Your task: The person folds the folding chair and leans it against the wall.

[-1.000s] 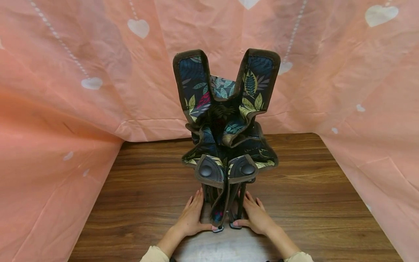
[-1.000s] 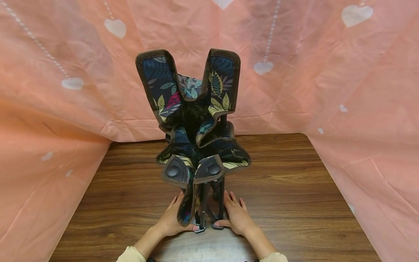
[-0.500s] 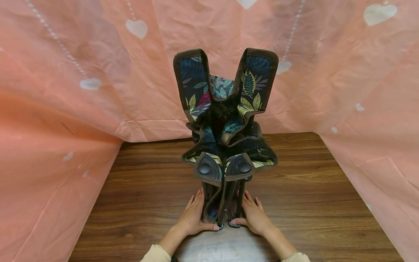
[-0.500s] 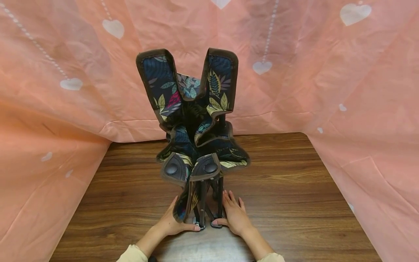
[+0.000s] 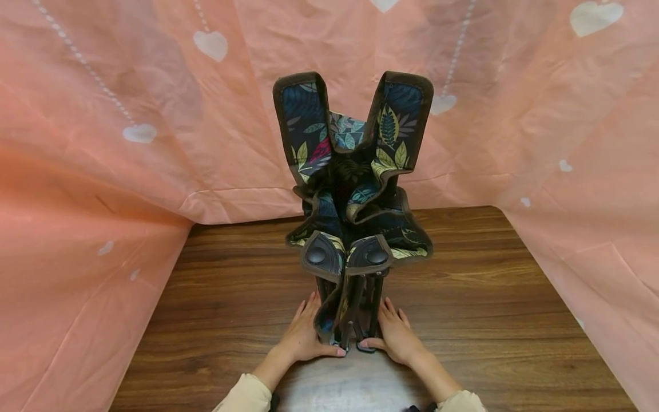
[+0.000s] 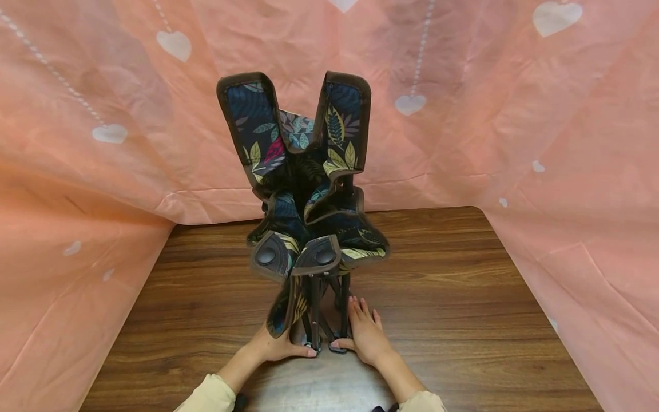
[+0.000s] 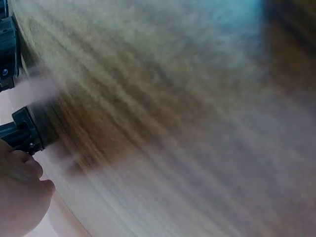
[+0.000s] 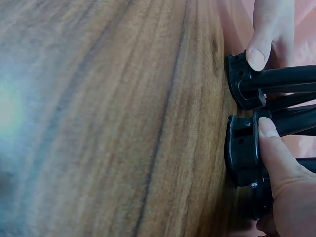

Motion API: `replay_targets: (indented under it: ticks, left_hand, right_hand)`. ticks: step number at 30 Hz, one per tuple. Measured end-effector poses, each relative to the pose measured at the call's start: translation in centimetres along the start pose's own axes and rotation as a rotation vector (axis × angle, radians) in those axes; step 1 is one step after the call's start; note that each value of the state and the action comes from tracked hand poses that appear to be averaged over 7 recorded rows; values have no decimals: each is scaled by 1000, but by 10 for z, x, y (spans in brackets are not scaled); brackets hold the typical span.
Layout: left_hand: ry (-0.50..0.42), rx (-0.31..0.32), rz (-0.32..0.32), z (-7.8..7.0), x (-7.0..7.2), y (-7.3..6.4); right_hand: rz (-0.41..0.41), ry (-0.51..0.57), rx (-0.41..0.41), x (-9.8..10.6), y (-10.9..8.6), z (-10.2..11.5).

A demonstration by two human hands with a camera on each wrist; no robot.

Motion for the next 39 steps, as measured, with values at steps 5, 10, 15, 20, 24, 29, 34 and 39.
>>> replay_targets:
  ticks: [5,10,15,20,24,29,34,39]
  left_hand:
    - [6,-28,-31,-2,0,1]
    - [22,-52,-51,-6,-1,1]
    - [22,-70,-44,-10,-2,2]
    - [19,-73,-38,-12,0,3]
    - [27,-59,-35,-10,0,2]
    - [52,-52,-20,-7,-1,2]
    - [38,-61,-4,-9,-2,3]
    - [35,-28,10,-8,-1,4]
  right_hand:
    - [-23,-31,35,1,1,2]
    - [-36,-57,51,3,3,3]
    - [-19,-68,37,6,1,2]
    - [-5,-78,26,7,1,3]
    - [3,-79,29,8,0,4]
    - [30,-90,16,7,0,4]
    - [87,-136,0,8,0,5]
    - [129,-182,-26,9,2,8]
Point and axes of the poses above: each hand's wrist, its own y-axis towards the middle knuckle, its own x-axis out of the back of the hand, z = x × y, the point moved 6 cm from there along y, towards the middle knuckle, and after that the axes turned 14 degrees about -y, right-handed, at the moved point
